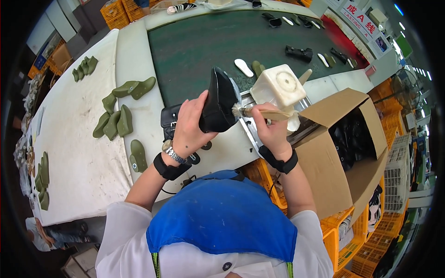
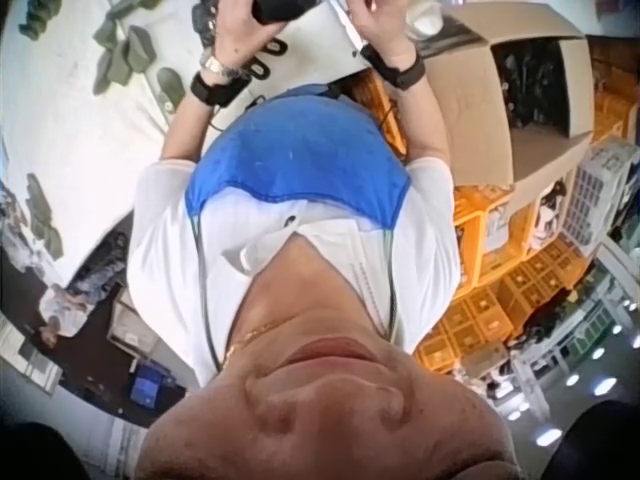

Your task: Trim and apply adhesive to shoe components in a factory assembly line setting.

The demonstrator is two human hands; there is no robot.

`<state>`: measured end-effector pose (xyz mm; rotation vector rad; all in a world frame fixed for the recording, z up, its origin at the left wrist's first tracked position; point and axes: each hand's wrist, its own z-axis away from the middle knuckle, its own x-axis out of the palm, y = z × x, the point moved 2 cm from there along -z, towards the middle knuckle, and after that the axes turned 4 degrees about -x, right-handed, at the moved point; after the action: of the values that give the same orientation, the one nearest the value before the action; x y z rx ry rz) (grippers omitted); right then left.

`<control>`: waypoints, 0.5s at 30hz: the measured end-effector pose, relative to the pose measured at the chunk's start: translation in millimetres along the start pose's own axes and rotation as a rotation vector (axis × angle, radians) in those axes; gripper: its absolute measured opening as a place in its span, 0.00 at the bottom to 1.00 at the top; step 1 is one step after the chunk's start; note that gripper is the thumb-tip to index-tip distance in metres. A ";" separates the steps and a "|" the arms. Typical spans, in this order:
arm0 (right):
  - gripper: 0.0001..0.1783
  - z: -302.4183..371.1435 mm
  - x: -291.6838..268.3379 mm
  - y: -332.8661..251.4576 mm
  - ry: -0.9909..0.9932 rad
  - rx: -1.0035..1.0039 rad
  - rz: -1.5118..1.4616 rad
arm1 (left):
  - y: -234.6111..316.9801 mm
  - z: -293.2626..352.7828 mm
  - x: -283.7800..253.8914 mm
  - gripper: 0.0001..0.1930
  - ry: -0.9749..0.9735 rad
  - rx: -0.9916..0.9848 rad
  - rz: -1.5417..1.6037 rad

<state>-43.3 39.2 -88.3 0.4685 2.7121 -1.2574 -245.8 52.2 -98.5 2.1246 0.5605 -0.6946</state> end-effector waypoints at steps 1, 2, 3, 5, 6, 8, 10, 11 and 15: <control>0.04 2.7 1.2 -0.9 -0.033 0.014 -0.035 | -0.6 -1.0 -0.1 0.45 0.044 0.025 -0.018; 0.05 4.9 2.5 -1.3 -0.066 0.028 -0.070 | -0.8 -1.2 -0.1 0.45 0.087 0.049 -0.036; 0.05 6.1 3.6 -1.2 -0.067 0.029 -0.070 | -1.3 -1.1 0.3 0.45 0.086 0.048 -0.036; 0.06 8.9 5.5 0.2 -0.063 0.062 -0.101 | -1.4 -0.2 0.6 0.43 0.150 0.093 -0.087; 0.06 11.2 6.7 -0.3 -0.064 0.064 -0.101 | -3.6 0.1 2.1 0.43 0.150 0.091 -0.087; 0.07 17.5 8.4 1.3 -0.043 0.241 -0.229 | -8.3 1.4 5.3 0.41 0.213 0.163 -0.183; 0.08 21.1 8.0 3.0 -0.034 0.368 -0.335 | -11.8 2.0 6.8 0.40 0.233 0.191 -0.220; 0.08 23.0 8.6 5.2 -0.024 0.494 -0.441 | -12.6 3.0 6.9 0.39 0.253 0.220 -0.258; 0.08 30.5 10.2 23.7 0.024 0.509 -0.462 | -12.1 6.0 7.1 0.38 0.246 0.259 -0.300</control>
<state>-46.1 32.7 -127.6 -0.1259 2.5802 -2.0833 -249.5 55.3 -113.0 2.4131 0.9845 -0.7031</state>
